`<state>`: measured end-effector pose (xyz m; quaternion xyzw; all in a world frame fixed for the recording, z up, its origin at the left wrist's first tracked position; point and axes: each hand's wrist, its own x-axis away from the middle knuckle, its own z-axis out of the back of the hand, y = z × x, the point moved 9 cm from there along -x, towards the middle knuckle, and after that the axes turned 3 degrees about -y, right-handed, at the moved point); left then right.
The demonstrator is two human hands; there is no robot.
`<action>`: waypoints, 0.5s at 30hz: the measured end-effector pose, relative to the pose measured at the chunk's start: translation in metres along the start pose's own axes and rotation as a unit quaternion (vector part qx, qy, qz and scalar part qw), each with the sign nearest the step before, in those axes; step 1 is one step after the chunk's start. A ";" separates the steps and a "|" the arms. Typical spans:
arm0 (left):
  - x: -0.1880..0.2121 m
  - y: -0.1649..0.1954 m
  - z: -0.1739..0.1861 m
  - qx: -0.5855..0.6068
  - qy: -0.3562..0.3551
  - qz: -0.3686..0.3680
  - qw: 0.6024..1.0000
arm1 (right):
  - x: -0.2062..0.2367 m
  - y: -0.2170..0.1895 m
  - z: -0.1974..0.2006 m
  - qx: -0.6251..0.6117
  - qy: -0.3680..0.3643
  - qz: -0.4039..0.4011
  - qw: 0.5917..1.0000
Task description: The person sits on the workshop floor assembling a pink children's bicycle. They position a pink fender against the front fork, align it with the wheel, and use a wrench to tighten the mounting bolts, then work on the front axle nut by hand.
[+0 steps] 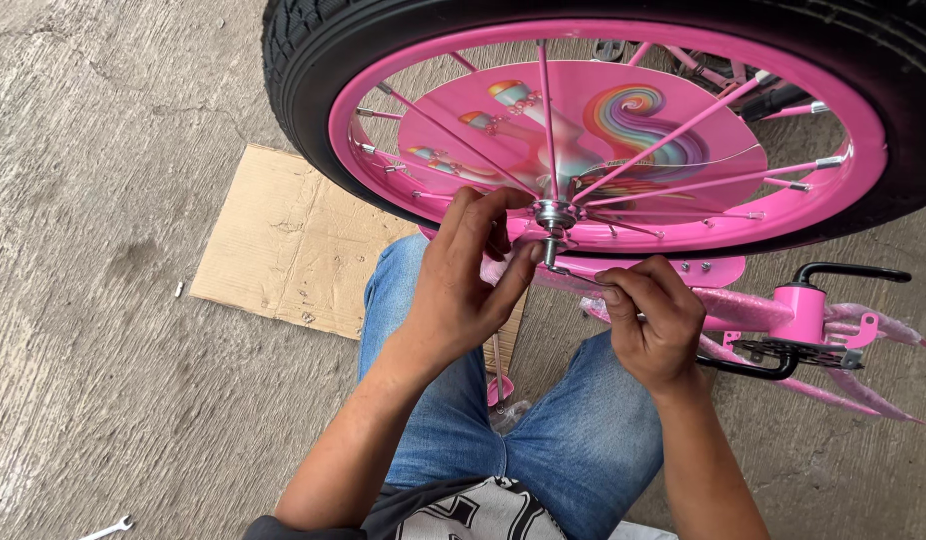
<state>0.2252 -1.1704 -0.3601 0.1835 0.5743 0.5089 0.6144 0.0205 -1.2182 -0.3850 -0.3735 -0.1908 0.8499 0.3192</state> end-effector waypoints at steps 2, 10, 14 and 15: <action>0.001 0.001 -0.001 -0.001 0.009 -0.011 1.000 | -0.001 -0.002 0.000 0.008 -0.002 0.004 1.000; 0.005 -0.005 -0.004 0.008 0.023 0.001 1.000 | -0.004 -0.004 -0.002 0.016 0.018 0.003 1.000; 0.007 -0.001 -0.002 0.011 0.030 -0.015 0.999 | -0.004 0.005 -0.005 0.015 0.030 -0.042 0.999; 0.009 -0.001 -0.001 0.014 0.020 -0.014 1.000 | -0.003 0.005 -0.006 0.009 0.033 -0.042 0.999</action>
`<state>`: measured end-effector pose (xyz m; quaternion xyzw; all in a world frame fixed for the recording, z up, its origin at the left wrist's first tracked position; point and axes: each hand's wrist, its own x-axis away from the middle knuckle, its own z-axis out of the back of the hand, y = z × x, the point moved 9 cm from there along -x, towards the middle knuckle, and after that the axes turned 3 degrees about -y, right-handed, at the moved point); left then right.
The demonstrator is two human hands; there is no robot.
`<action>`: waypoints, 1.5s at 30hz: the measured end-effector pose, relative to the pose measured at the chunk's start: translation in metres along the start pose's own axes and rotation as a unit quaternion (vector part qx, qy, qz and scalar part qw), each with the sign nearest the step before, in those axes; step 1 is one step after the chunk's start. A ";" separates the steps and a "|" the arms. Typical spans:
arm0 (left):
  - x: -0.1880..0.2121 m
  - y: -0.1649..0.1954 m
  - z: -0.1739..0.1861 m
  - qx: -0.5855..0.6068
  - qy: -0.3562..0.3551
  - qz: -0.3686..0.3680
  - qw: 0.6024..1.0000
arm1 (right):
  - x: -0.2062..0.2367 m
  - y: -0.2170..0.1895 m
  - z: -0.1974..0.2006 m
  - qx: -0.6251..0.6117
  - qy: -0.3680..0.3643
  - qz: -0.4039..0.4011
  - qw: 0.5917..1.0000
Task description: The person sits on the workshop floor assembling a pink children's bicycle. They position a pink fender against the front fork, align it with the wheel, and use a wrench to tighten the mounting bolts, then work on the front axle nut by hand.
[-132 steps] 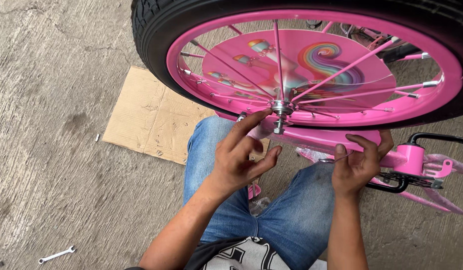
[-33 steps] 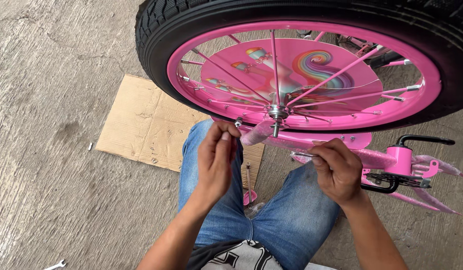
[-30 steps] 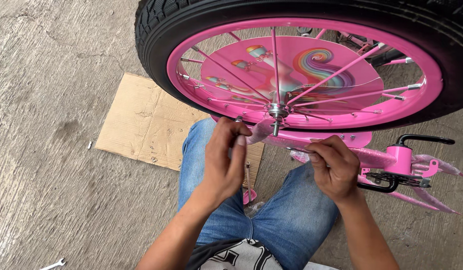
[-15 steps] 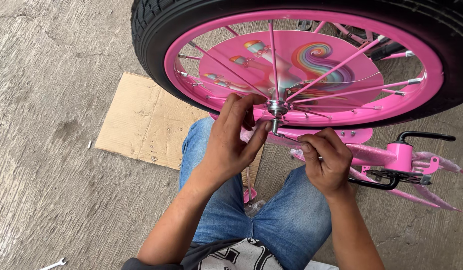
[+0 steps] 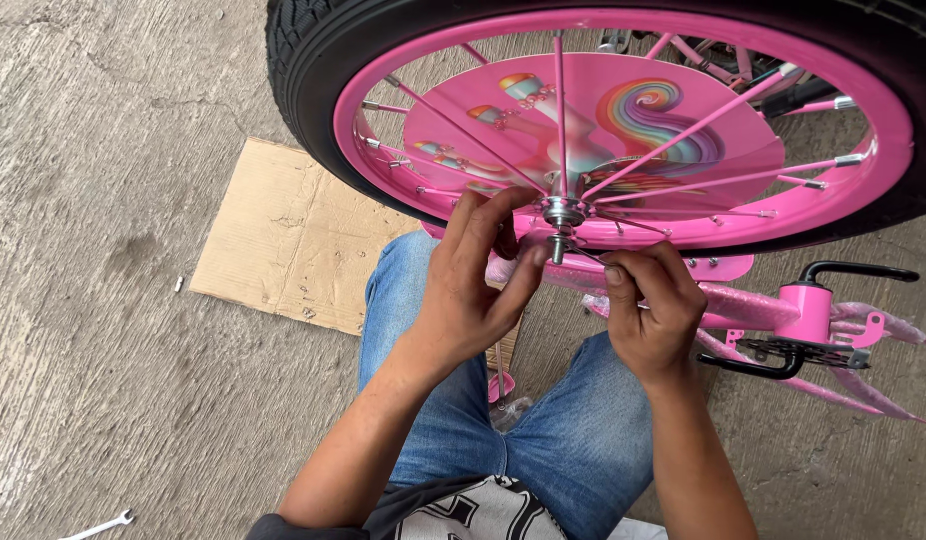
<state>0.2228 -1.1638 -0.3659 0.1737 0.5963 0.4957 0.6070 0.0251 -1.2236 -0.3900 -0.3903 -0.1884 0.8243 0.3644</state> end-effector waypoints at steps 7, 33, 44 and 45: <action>0.014 0.003 0.006 0.004 -0.030 0.007 1.000 | 0.002 0.002 0.000 -0.030 0.003 -0.001 1.000; 0.025 0.022 -0.007 -0.084 -0.012 -0.063 0.994 | 0.005 0.009 -0.003 -0.052 -0.006 -0.014 0.999; 0.011 0.029 -0.003 -0.136 0.039 -0.127 0.982 | 0.003 0.009 -0.003 -0.065 -0.003 -0.013 0.998; 0.010 0.029 -0.004 -0.138 0.037 -0.133 0.981 | 0.003 0.009 -0.003 -0.064 -0.004 -0.012 0.998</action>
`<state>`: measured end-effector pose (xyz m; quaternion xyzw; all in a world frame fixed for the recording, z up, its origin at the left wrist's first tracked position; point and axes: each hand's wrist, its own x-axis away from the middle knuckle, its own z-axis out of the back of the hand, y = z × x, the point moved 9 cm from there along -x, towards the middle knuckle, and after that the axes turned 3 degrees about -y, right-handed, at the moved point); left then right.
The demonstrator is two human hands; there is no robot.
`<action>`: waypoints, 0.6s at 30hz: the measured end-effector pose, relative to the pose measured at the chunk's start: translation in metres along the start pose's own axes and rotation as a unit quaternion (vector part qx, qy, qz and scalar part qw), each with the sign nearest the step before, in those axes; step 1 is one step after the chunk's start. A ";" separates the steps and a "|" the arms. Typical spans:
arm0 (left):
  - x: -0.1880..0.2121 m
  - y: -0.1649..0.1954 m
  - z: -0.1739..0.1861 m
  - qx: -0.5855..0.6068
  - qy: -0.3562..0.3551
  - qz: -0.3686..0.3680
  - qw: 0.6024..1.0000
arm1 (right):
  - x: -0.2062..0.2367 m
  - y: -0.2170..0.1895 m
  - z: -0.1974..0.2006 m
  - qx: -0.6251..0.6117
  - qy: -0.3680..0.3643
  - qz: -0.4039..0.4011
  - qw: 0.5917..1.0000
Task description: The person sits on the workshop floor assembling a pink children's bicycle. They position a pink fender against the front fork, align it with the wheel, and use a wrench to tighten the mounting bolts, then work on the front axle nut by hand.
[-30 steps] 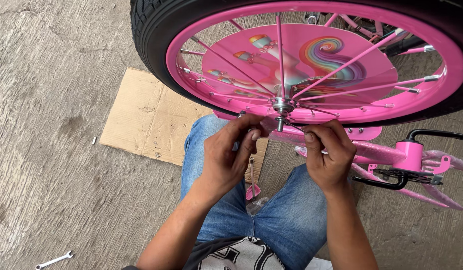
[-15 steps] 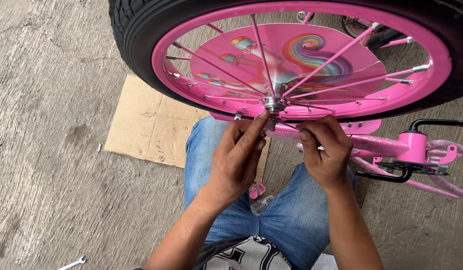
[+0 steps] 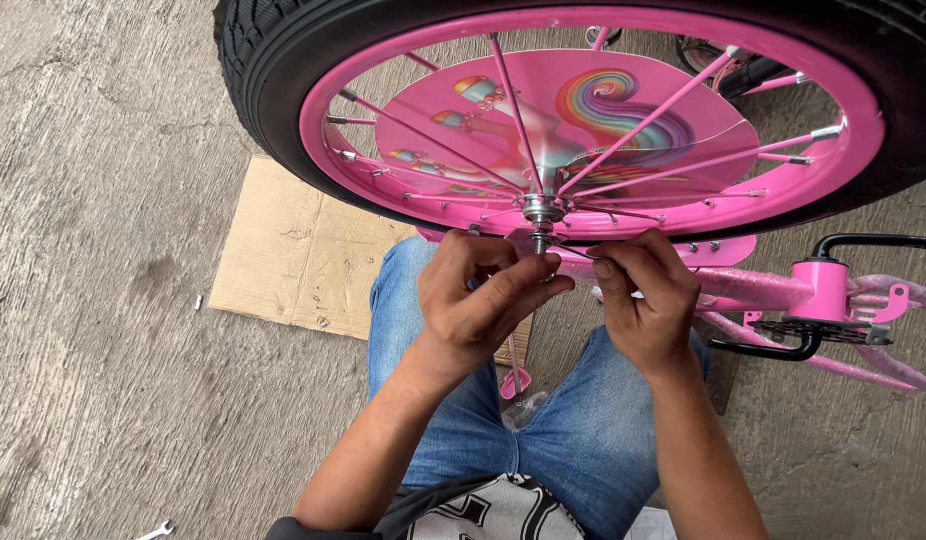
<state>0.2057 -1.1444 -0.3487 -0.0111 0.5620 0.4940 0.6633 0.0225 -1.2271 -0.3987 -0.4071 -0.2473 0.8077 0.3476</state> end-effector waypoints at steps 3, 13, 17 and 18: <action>0.000 -0.001 -0.003 -0.003 0.000 -0.012 1.000 | 0.000 -0.001 0.000 0.006 -0.002 -0.002 1.000; 0.004 0.000 -0.004 -0.037 -0.015 -0.048 0.998 | -0.001 -0.002 0.001 0.009 0.000 0.002 1.000; 0.004 0.003 -0.002 -0.035 -0.015 -0.050 0.998 | -0.001 -0.001 0.001 0.016 0.002 0.004 1.000; 0.004 0.004 -0.001 -0.033 -0.011 -0.053 0.998 | -0.001 -0.001 0.000 0.015 0.001 0.001 1.000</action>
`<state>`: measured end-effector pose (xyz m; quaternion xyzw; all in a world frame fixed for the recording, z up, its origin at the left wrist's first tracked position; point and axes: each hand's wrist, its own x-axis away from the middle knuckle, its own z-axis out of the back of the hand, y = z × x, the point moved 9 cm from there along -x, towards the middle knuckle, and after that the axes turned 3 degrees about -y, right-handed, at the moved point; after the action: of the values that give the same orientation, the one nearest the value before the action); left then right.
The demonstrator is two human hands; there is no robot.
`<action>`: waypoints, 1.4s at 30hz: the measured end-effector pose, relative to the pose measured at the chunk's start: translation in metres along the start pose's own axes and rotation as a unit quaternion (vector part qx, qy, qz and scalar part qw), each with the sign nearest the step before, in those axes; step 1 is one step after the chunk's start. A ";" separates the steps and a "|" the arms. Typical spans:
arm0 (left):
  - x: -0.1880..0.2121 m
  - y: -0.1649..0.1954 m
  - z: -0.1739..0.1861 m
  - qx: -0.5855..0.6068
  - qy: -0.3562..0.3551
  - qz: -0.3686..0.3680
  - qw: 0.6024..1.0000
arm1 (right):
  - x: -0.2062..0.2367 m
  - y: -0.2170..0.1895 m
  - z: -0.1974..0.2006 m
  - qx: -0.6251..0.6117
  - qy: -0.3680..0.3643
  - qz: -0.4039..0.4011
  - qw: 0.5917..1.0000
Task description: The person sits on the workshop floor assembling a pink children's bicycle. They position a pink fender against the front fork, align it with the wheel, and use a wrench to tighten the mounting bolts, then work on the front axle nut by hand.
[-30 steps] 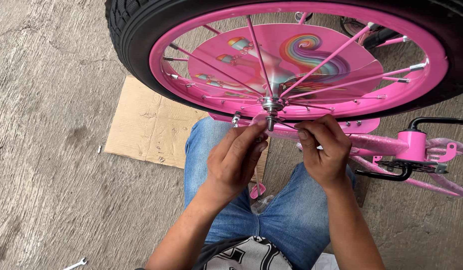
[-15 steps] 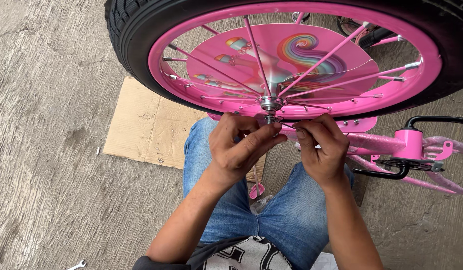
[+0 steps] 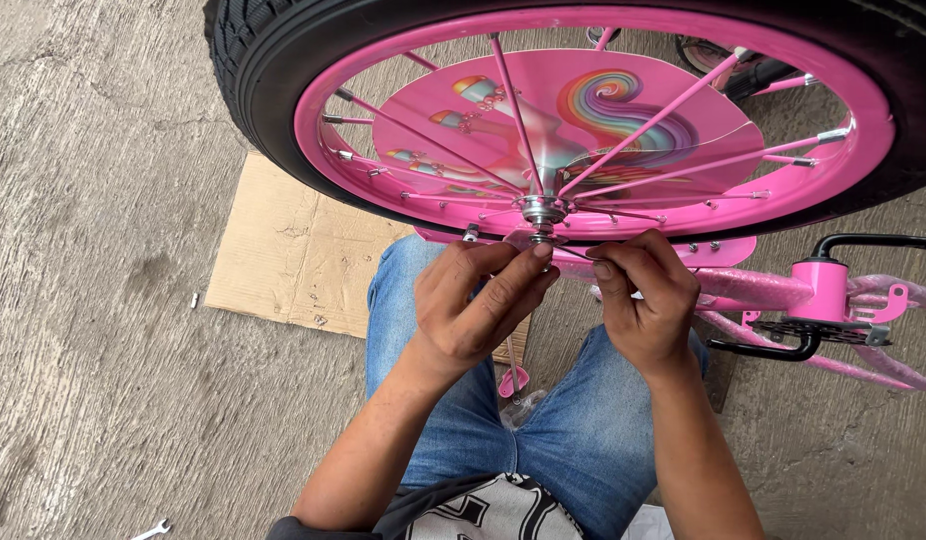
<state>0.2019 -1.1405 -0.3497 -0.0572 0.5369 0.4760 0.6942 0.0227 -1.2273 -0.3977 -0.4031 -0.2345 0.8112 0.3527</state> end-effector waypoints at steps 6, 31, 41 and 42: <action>-0.001 0.000 0.002 0.004 0.009 -0.004 1.000 | -0.001 -0.003 0.001 -0.005 -0.006 -0.001 1.000; 0.005 -0.003 -0.002 0.007 0.030 -0.040 0.999 | -0.006 -0.099 0.102 0.269 0.191 0.215 0.919; 0.007 0.000 -0.002 -0.010 0.055 -0.039 0.998 | -0.149 -0.063 0.079 0.356 -0.089 0.188 0.911; 0.008 -0.001 -0.002 -0.010 0.059 -0.028 0.998 | -0.164 -0.059 0.076 0.361 -0.121 0.176 0.908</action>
<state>0.2013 -1.1371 -0.3573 -0.1074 0.5704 0.4572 0.6738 0.0529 -1.3214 -0.2352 -0.1816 0.1084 0.9320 0.2943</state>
